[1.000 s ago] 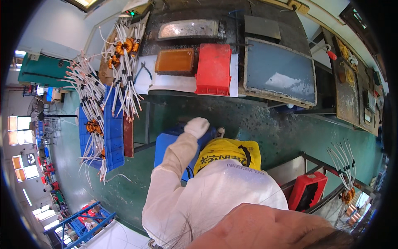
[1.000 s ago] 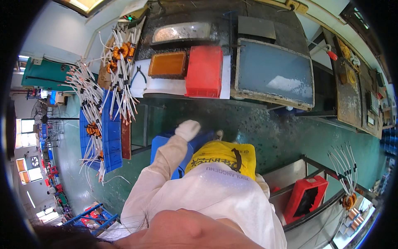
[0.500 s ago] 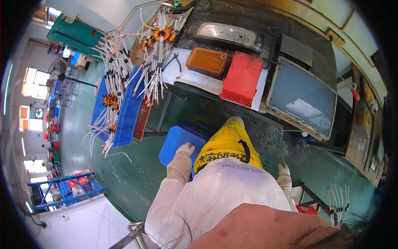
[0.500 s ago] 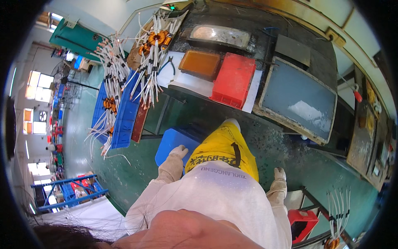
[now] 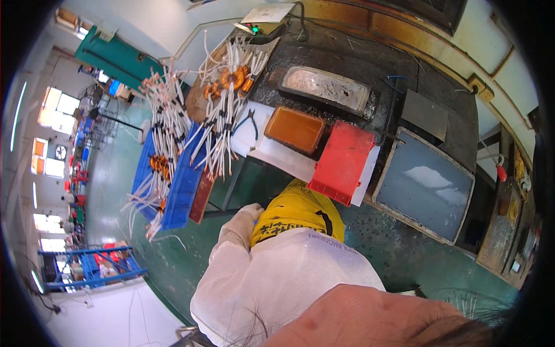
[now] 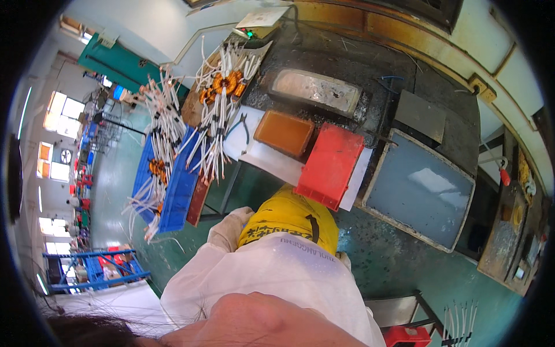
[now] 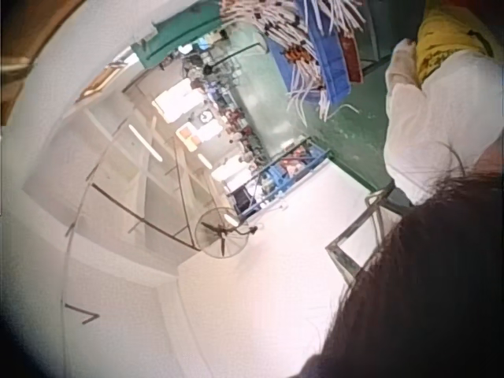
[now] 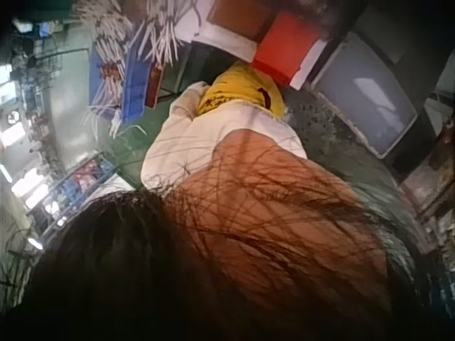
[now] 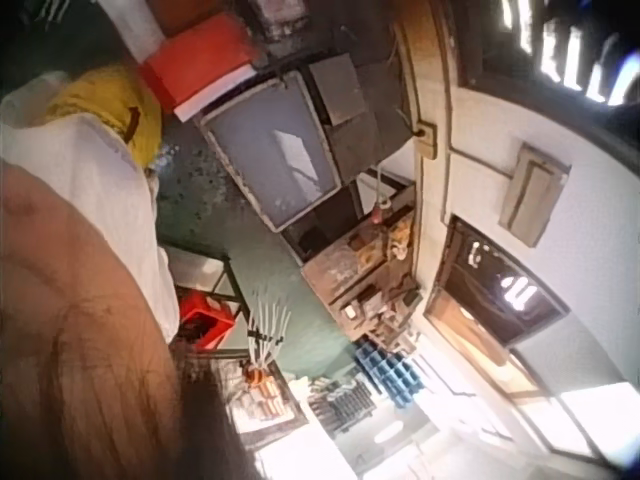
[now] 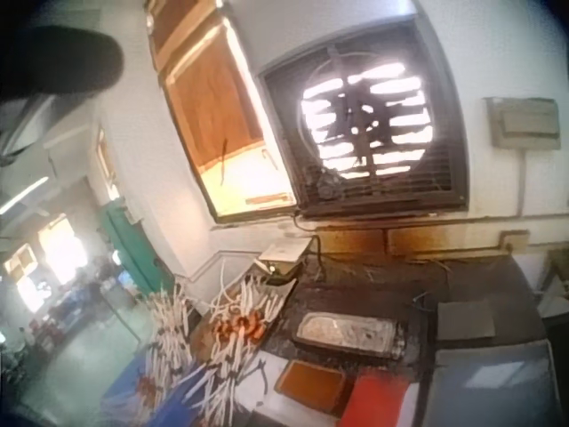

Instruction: The recorder is preparing and tinning the leads of toroidal inductors at a factory workbench.

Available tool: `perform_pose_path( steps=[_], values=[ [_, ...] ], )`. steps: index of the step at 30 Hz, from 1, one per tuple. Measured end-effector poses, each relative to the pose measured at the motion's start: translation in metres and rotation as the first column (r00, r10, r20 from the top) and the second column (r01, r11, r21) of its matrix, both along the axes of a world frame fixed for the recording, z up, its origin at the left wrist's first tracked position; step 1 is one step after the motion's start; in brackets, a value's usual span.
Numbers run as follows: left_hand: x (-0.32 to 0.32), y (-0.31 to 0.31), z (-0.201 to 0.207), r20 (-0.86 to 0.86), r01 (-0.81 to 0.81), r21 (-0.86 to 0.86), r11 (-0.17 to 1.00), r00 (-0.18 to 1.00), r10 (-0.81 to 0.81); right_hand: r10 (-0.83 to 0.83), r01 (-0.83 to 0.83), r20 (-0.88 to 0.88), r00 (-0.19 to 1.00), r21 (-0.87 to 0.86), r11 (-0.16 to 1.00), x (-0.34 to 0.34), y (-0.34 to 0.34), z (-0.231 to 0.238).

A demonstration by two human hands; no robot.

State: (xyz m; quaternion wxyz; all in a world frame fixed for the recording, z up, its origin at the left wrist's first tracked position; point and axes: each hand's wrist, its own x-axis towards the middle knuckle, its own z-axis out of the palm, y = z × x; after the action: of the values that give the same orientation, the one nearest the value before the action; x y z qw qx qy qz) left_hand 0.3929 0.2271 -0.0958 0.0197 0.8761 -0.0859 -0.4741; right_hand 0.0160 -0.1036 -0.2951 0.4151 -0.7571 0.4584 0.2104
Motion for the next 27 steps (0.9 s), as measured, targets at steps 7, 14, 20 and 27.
perform_pose_path(
  steps=[7,14,20,27],
  values=[
    [0.09,-0.013,0.061,0.059,0.099,-0.003,0.995,0.993,-0.099,-0.264,0.279,-0.173,0.949,0.065,0.958,0.031,0.119,0.046],
    [0.154,-0.021,0.018,0.097,0.371,-0.18,0.911,0.928,-0.359,-0.672,0.67,-0.002,0.74,-0.086,0.738,0.013,0.2,0.065],
    [0.125,0.034,-0.021,0.032,0.508,-0.326,0.797,0.849,-0.528,-0.777,0.786,0.128,0.617,-0.158,0.598,-0.019,0.218,0.091],
    [0.17,0.115,-0.046,0.35,0.412,-0.32,0.853,0.888,-0.298,-0.864,0.873,0.214,0.455,-0.299,0.386,-0.047,0.27,0.195]
  ],
)
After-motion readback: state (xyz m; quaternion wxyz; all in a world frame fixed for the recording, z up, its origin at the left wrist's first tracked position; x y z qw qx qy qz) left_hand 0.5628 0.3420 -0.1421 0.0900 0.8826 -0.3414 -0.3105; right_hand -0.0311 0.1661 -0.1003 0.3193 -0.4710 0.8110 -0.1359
